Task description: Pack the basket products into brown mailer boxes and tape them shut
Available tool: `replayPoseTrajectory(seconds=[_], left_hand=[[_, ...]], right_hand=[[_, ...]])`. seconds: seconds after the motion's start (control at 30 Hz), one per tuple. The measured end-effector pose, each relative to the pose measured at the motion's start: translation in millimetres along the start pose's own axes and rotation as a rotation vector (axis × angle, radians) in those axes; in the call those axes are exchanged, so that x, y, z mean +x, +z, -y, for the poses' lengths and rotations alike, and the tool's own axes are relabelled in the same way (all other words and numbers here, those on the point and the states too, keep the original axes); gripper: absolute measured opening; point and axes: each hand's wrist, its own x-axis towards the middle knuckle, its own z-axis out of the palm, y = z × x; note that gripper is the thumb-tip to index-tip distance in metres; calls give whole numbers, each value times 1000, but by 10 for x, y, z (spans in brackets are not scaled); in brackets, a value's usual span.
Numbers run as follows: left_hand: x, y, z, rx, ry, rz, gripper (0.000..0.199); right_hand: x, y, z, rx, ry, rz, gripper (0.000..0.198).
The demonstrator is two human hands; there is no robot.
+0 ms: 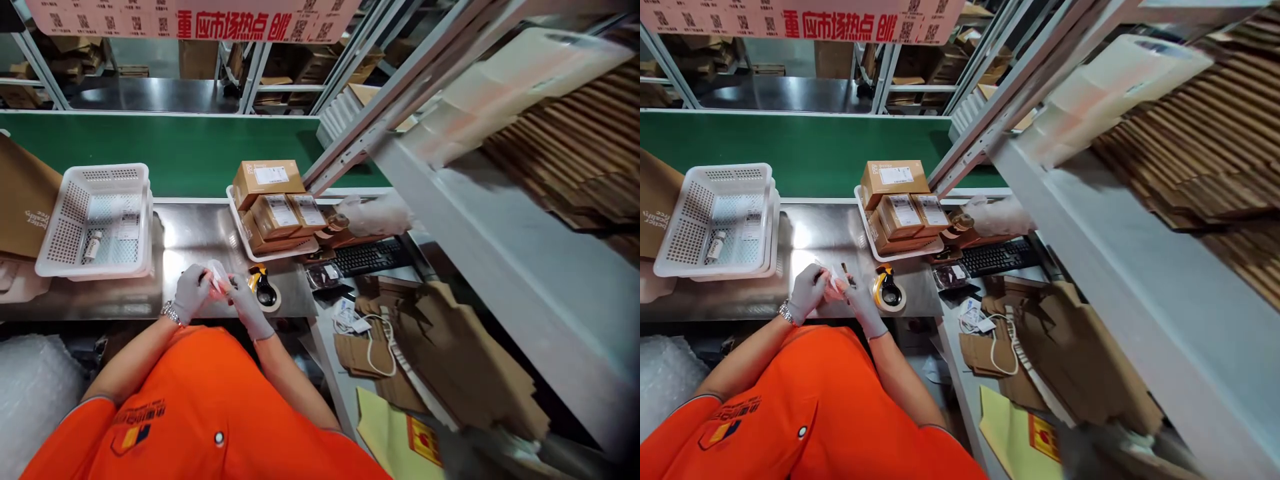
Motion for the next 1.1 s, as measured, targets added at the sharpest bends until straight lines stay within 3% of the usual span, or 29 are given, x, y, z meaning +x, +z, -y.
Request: replayPoseTrajectory(seconds=[0.13, 0.3, 0.4, 0.57, 0.7, 0.87, 0.97, 1.1], left_hand=[[50, 44, -66, -100, -147, -74, 18], [-103, 159, -104, -73, 17, 42, 20], [-131, 176, -79, -83, -16, 40, 17], [-58, 176, -40, -107, -123, 3, 22], [-36, 139, -11, 23, -81, 4, 12], [-26, -10, 22, 15, -226, -59, 15], [-37, -40, 3, -51, -241, -28, 17], [-30, 21, -13, -201, -310, -9, 20]], right_hand=[[-44, -20, -5, -62, -42, -15, 55], [79, -73, -92, -223, -123, -27, 46], [177, -78, -146, -138, -152, -43, 49], [318, -42, -175, -87, -177, 115, 46], [403, -25, -139, -250, -221, 3, 36], [537, -48, -32, -599, -289, -176, 22], [651, -83, 97, -720, -284, -112, 27], [743, -165, 297, -666, -402, 80, 33]])
